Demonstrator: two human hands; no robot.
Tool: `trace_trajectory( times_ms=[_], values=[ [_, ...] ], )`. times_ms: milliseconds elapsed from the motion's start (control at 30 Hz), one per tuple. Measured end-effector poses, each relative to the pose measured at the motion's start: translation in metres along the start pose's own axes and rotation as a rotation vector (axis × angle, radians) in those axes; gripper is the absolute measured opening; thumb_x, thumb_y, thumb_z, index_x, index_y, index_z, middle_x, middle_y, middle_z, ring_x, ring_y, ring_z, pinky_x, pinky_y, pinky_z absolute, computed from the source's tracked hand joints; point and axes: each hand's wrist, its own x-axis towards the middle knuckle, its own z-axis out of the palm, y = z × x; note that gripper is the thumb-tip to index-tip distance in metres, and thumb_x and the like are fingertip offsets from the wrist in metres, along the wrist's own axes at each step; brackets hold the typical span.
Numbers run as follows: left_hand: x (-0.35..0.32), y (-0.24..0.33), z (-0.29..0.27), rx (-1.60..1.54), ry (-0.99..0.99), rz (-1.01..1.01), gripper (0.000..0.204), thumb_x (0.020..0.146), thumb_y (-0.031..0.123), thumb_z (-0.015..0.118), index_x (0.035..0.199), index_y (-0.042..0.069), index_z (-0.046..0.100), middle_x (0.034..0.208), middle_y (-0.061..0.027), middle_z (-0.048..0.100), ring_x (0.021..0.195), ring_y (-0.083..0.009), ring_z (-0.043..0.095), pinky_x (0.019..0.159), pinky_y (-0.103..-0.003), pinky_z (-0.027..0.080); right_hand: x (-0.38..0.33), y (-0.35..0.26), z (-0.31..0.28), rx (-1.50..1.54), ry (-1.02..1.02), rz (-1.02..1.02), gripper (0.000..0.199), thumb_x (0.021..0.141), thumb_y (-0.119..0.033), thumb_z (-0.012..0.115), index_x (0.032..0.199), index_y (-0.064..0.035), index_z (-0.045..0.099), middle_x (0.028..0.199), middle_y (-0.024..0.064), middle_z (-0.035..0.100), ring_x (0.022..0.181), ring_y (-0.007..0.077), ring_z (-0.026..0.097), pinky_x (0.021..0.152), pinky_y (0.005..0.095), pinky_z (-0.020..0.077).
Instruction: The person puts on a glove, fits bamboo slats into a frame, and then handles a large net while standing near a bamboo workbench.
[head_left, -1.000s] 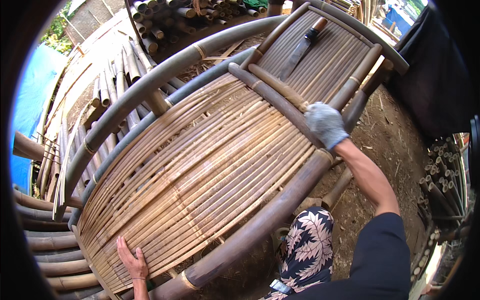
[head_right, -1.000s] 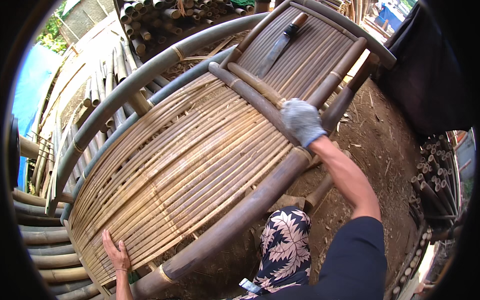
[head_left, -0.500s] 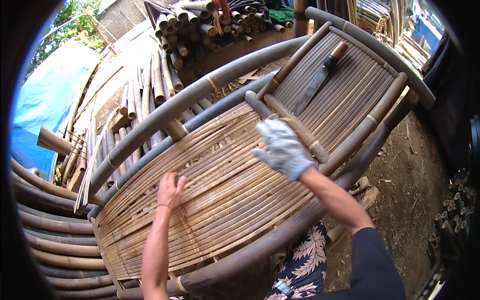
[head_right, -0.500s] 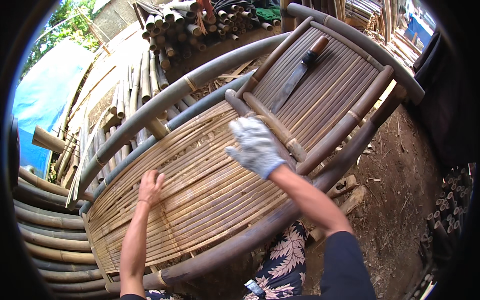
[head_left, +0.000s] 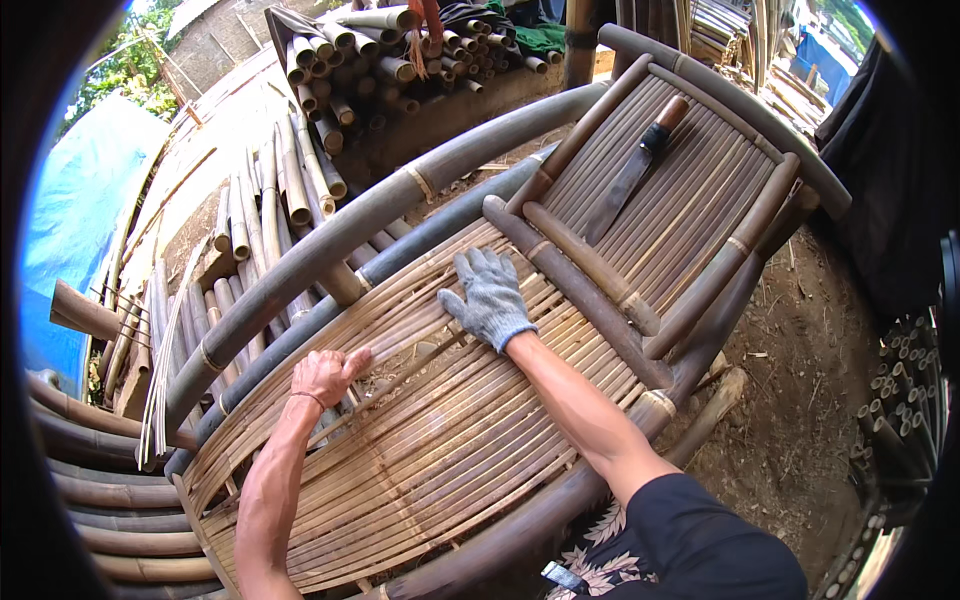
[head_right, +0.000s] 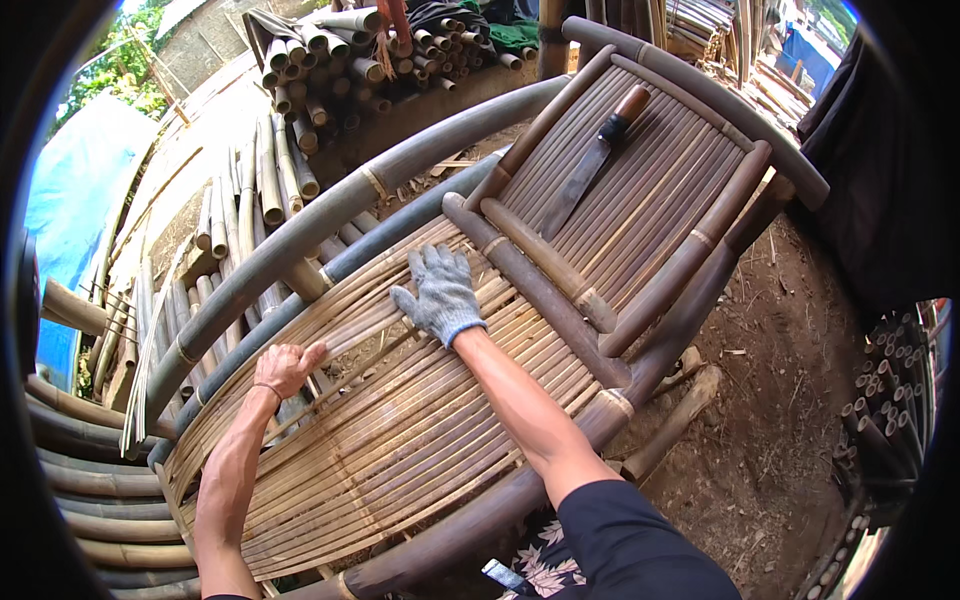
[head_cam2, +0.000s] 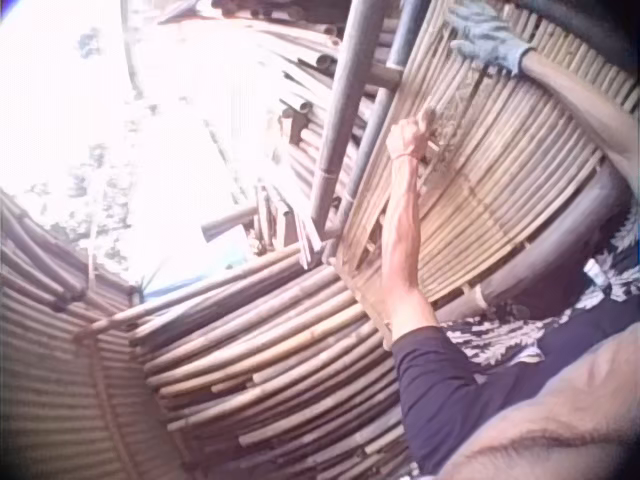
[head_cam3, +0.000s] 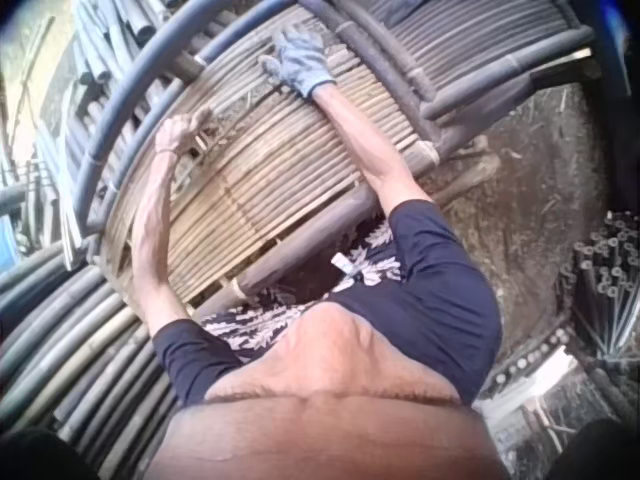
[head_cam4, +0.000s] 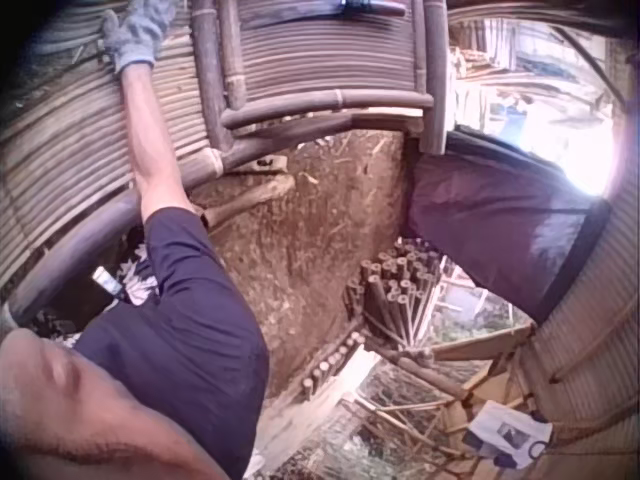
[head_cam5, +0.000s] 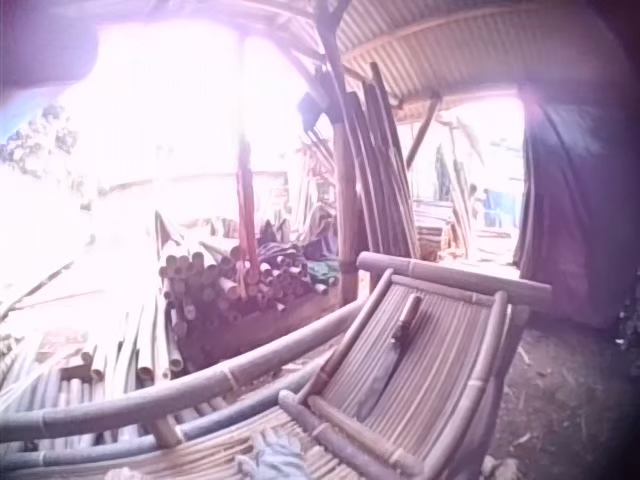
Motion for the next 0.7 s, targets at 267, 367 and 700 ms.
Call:
trace_trajectory(
  times_ms=[267, 367, 700],
  values=[
    [-0.033, 0.000, 0.003, -0.005, 0.999, 0.217, 0.041, 0.091, 0.038, 0.063, 0.112, 0.002, 0.064, 0.105, -0.0223, 0.065, 0.104, -0.0376, 0.062, 0.090, -0.045, 0.049, 0.035, 0.021, 0.032, -0.217, -0.035, 0.044, 0.074, 0.093, -0.058, 0.046, 0.147, -0.0078, 0.040, 0.155, 0.0208, 0.032, 0.144, 0.0401, 0.027, 0.119, 0.0521, 0.0158],
    [-0.068, 0.029, -0.017, -0.104, 0.906, 0.281, 0.041, 0.087, 0.027, 0.067, 0.117, 0.001, 0.059, 0.111, -0.0198, 0.060, 0.108, -0.0353, 0.057, 0.094, -0.044, 0.047, 0.043, 0.028, 0.042, -0.091, 0.181, -0.053, 0.070, 0.091, -0.054, 0.053, 0.139, -0.0038, 0.049, 0.143, 0.0229, 0.047, 0.135, 0.0403, 0.039, 0.116, 0.0501, 0.0234],
    [-0.038, 0.049, 0.062, -0.198, 0.347, 0.146, 0.059, 0.083, 0.060, 0.067, 0.091, 0.002, 0.063, 0.101, -0.0177, 0.058, 0.097, -0.0327, 0.057, 0.084, -0.044, 0.049, -0.052, 0.021, -0.013, 0.018, 0.023, -0.113, 0.063, 0.089, -0.046, 0.060, 0.133, -0.0014, 0.053, 0.135, 0.0221, 0.051, 0.128, 0.0402, 0.044, 0.112, 0.0491, 0.0306]
  ],
)
